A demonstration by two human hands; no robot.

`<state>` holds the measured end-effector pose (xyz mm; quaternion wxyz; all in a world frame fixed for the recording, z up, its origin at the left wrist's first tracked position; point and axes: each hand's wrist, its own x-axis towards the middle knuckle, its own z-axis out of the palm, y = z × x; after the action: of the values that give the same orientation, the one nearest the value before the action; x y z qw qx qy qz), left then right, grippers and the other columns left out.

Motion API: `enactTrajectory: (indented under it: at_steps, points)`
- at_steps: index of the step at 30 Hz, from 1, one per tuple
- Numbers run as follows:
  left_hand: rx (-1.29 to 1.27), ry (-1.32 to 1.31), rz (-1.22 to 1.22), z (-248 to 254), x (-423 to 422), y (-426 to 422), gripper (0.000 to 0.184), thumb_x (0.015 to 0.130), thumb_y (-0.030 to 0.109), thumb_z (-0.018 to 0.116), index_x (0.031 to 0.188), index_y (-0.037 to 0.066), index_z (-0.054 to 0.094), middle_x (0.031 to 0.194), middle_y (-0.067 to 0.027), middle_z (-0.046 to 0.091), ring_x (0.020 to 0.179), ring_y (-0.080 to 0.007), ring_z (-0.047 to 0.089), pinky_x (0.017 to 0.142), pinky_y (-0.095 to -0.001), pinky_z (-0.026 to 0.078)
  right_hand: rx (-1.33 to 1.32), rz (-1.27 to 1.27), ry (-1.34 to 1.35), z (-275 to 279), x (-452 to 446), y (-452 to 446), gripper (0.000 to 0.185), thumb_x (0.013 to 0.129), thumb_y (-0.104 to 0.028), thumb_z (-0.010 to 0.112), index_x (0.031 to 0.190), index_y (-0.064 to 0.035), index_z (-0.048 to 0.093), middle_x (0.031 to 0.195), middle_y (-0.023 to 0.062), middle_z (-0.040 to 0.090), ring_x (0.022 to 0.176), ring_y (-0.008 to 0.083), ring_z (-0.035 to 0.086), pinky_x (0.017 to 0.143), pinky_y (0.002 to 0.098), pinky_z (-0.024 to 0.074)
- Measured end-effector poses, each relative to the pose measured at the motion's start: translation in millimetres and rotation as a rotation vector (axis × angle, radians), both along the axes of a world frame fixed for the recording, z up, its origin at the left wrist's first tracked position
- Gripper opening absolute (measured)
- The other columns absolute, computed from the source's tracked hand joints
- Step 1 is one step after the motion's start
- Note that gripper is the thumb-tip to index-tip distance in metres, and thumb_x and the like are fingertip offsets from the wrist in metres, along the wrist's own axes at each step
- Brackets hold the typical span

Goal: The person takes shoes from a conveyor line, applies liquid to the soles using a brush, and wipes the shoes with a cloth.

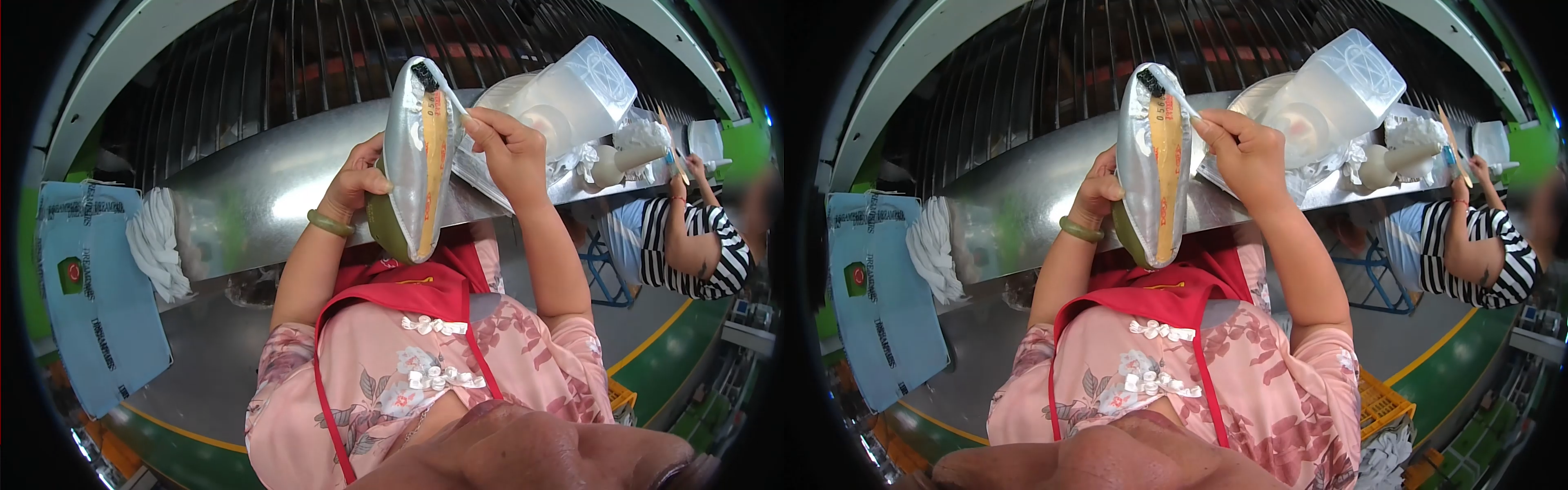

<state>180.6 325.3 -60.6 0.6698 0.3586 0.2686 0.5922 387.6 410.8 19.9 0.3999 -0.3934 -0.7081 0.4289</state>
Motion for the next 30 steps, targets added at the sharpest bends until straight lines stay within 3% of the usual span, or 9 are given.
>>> enactTrajectory:
  at_steps: [15,23,30]
  points:
    - [-0.034,-0.074,-0.079,-9.7,-6.8,-1.8,0.091,0.055,0.018,0.075,0.138,-0.003,0.046,0.121,-0.0142,0.064,0.108,-0.0236,0.065,0.100,-0.0342,0.048,0.045,-0.050,-0.091,1.0,10.2,25.4,0.017,0.085,-0.010,0.075,0.098,0.0000,0.074,0.077,0.0033,0.069,0.065,0.0074,0.059,0.061,0.0214,0.0501]
    - [-0.106,-0.121,-0.085,-2.4,-1.5,-5.6,0.090,0.057,0.018,0.075,0.139,-0.004,0.045,0.121,-0.0161,0.064,0.108,-0.0253,0.066,0.099,-0.0354,0.050,-0.110,0.077,-0.115,-1.5,22.0,34.0,0.019,0.081,-0.004,0.077,0.098,0.0032,0.073,0.080,0.0051,0.071,0.070,0.0087,0.063,0.065,0.0221,0.0519]
    - [-0.140,-0.168,-0.075,-0.8,2.5,-6.0,0.089,0.059,0.022,0.073,0.139,-0.006,0.043,0.120,-0.0181,0.063,0.106,-0.0256,0.066,0.097,-0.0359,0.051,-0.193,0.156,-0.074,-7.7,23.6,34.2,0.020,0.078,-0.009,0.080,0.094,0.0019,0.075,0.080,0.0059,0.072,0.069,0.0083,0.064,0.065,0.0226,0.0527]
